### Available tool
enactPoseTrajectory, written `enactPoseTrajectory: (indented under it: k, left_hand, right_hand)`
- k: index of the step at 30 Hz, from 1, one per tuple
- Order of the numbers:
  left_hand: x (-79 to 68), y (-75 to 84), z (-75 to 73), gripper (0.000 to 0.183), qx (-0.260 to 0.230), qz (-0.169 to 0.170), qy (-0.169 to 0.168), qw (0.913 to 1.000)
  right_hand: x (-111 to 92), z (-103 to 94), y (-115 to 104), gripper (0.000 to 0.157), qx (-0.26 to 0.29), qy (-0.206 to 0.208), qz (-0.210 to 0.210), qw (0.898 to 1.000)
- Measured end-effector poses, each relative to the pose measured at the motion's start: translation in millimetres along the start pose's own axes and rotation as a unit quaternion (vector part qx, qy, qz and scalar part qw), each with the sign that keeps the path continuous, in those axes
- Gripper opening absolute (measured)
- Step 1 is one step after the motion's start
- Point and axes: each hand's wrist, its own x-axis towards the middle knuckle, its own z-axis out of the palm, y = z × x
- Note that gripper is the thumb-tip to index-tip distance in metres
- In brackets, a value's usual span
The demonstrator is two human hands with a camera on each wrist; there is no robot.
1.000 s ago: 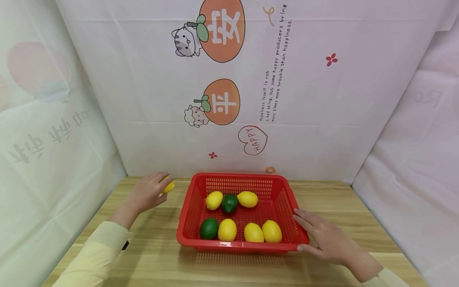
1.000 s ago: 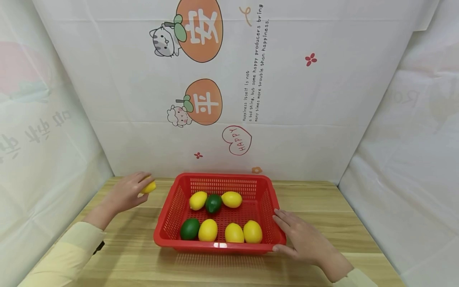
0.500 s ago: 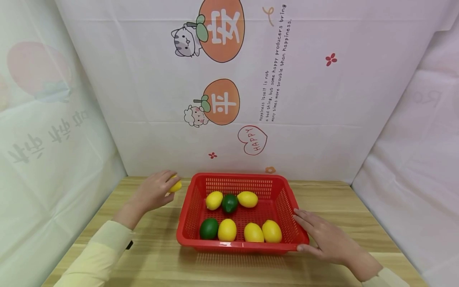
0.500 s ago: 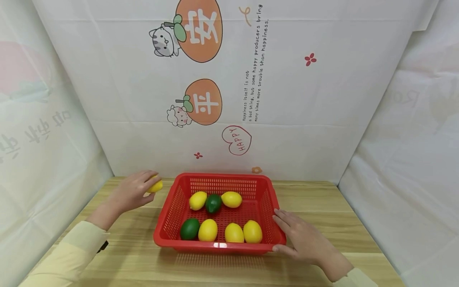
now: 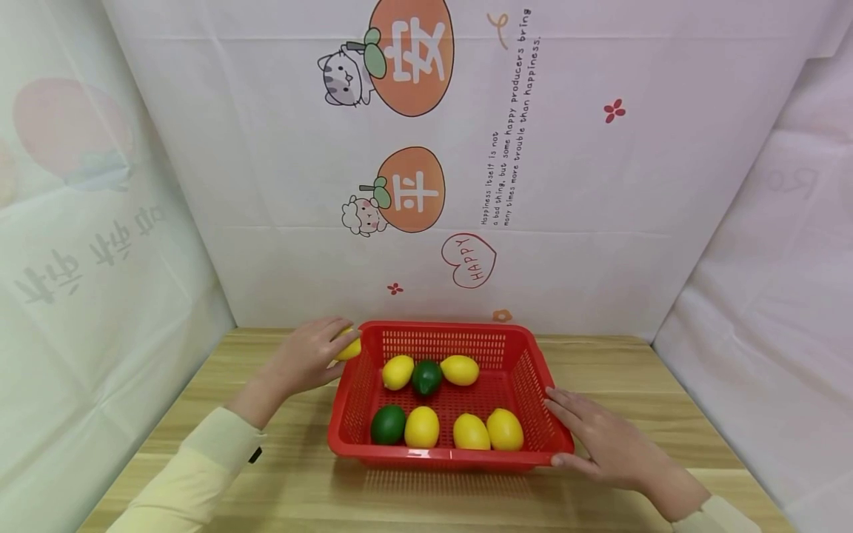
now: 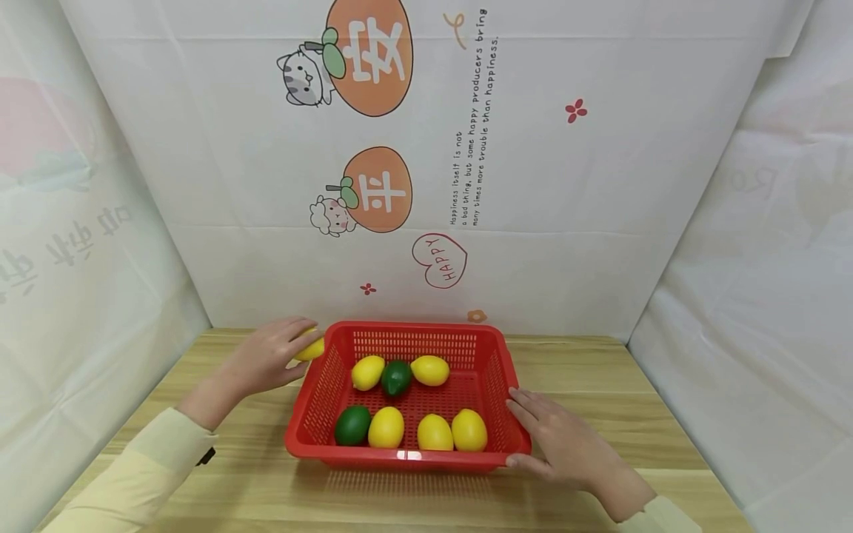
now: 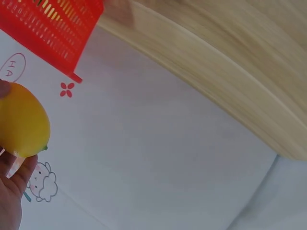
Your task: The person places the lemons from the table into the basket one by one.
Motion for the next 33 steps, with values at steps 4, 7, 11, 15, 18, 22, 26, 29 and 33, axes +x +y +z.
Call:
enactPoseTrajectory:
  k: [4, 7, 11, 15, 18, 22, 26, 29, 33]
  left_hand:
    - [6.4, 5.4, -0.8, 0.055, -0.003, 0.009, -0.003, 1.0000]
    - [11.5, 9.5, -1.7, 0.054, -0.002, 0.018, -0.002, 0.9998]
    - [18.3, 15.7, -2.5, 0.054, -0.004, 0.033, -0.001, 0.9994]
    - [24.1, 21.7, -0.6, 0.051, -0.009, 0.048, -0.002, 0.9988]
    - [27.8, 26.0, 1.3, 0.051, -0.013, 0.058, -0.005, 0.9982]
    - [32.4, 32.0, 2.5, 0.050, -0.018, 0.066, -0.013, 0.9976]
    - [35.4, 37.7, 4.0, 0.051, -0.013, 0.070, -0.030, 0.9970]
    - [37.0, 41.3, 6.0, 0.051, -0.011, 0.070, -0.046, 0.9964]
    - [38.6, 44.9, 10.0, 0.052, -0.018, 0.066, -0.065, 0.9956]
  right_hand:
    - [0.4, -1.1, -0.7, 0.075, -0.001, 0.000, 0.000, 1.000]
    - [0.4, -1.3, -0.8, 0.075, 0.000, 0.002, -0.001, 1.000]
    - [0.3, -1.6, -0.8, 0.075, 0.000, 0.005, -0.003, 1.000]
    - [0.4, -1.9, -0.8, 0.075, -0.001, 0.006, -0.005, 1.000]
    - [0.4, -2.2, -1.2, 0.075, -0.001, 0.005, -0.004, 1.000]
    - [0.1, -1.8, -1.5, 0.075, -0.001, 0.002, 0.001, 1.000]
    - [-0.6, -0.7, -1.1, 0.075, -0.003, 0.002, 0.002, 1.000]
    - [-0.8, -0.3, -0.6, 0.075, -0.004, 0.003, 0.000, 1.000]
    - [-0.8, 0.1, -0.4, 0.075, -0.006, 0.003, 0.002, 1.000]
